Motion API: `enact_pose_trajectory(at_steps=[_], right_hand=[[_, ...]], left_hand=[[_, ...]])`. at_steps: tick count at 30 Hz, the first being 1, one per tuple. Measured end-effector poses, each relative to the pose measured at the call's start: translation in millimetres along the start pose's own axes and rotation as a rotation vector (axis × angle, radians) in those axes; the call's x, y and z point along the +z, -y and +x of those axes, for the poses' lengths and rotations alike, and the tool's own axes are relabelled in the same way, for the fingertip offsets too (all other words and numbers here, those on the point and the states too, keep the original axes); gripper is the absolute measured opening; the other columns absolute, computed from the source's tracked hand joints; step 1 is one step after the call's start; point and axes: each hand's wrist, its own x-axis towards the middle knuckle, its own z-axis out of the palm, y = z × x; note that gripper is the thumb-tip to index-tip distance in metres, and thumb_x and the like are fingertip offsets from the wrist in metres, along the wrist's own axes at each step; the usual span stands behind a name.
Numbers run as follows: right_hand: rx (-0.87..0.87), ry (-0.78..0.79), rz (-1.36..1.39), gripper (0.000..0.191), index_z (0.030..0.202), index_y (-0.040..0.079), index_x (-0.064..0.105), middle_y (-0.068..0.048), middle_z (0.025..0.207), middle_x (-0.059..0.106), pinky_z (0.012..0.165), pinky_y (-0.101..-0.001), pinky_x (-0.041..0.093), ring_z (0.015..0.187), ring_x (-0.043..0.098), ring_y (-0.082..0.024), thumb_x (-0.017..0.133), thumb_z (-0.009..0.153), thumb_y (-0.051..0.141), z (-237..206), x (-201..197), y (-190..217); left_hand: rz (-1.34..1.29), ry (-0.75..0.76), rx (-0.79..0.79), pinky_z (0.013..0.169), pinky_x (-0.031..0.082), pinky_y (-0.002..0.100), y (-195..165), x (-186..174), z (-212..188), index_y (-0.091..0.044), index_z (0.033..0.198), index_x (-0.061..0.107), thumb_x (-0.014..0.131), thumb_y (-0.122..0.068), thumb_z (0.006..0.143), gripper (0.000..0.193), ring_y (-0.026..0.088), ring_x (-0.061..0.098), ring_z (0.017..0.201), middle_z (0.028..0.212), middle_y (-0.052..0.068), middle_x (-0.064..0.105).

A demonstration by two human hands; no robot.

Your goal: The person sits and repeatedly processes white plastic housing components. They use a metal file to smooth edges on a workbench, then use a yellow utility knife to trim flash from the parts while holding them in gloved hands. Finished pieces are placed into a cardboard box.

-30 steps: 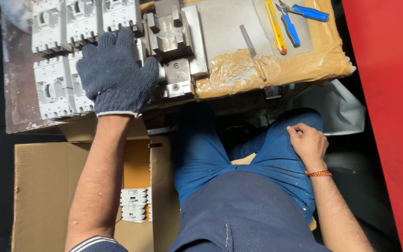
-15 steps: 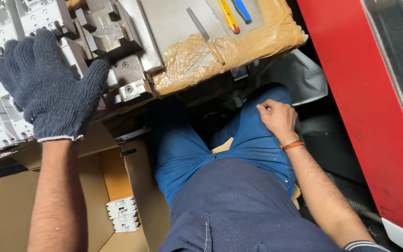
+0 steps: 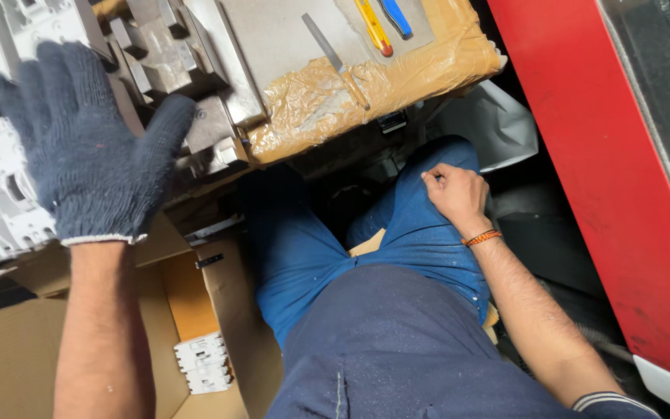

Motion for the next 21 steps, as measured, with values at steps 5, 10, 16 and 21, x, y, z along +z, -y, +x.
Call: enact_pose_trajectory(at_steps=[5, 10, 16, 21], right_hand=[[-0.010, -0.024, -0.015, 0.022, 0.087, 0.019, 0.080, -0.004, 0.066, 0.069, 0.059, -0.0437, 0.053, 0.063, 0.069, -0.029, 0.075, 0.089, 0.040, 0.5, 1.5, 1.0], [-0.016, -0.021, 0.003, 0.022, 0.087, 0.019, 0.080, -0.004, 0.066, 0.069, 0.058, -0.0439, 0.053, 0.063, 0.069, -0.029, 0.074, 0.089, 0.040, 1.0, 1.7, -2.0], [0.001, -0.015, 0.000, 0.023, 0.087, 0.019, 0.080, -0.005, 0.066, 0.070, 0.058, -0.0440, 0.053, 0.063, 0.069, -0.029, 0.074, 0.089, 0.041, 1.8, 2.9, -5.9], [-0.015, -0.017, 0.003, 0.023, 0.087, 0.019, 0.080, -0.004, 0.066, 0.070, 0.058, -0.0439, 0.053, 0.063, 0.069, -0.029, 0.074, 0.089, 0.041, 3.0, 3.4, -3.3]], left_hand=[[0.079, -0.074, 0.050, 0.125, -0.001, 0.053, -0.4, 1.3, 2.9, 0.009, 0.162, 0.027, 0.037, -0.084, 0.101, 0.112, 0.048, 0.014, 0.157, 0.168, 0.035, 0.020], [0.162, -0.372, 0.132, 0.134, 0.007, 0.053, -4.2, -0.3, -14.2, 0.004, 0.163, 0.034, 0.054, -0.063, 0.105, 0.091, 0.044, 0.019, 0.160, 0.168, 0.032, 0.029], [-0.171, -0.608, 0.375, 0.115, 0.038, 0.052, -65.3, -0.2, -99.8, 0.000, 0.125, 0.063, 0.077, -0.032, 0.097, 0.045, 0.039, 0.051, 0.132, 0.140, 0.027, 0.056], [-0.589, -0.328, 0.469, 0.097, 0.052, 0.044, -120.4, 42.5, -123.8, -0.004, 0.098, 0.073, 0.077, -0.016, 0.088, 0.016, 0.029, 0.069, 0.107, 0.109, 0.012, 0.073]])
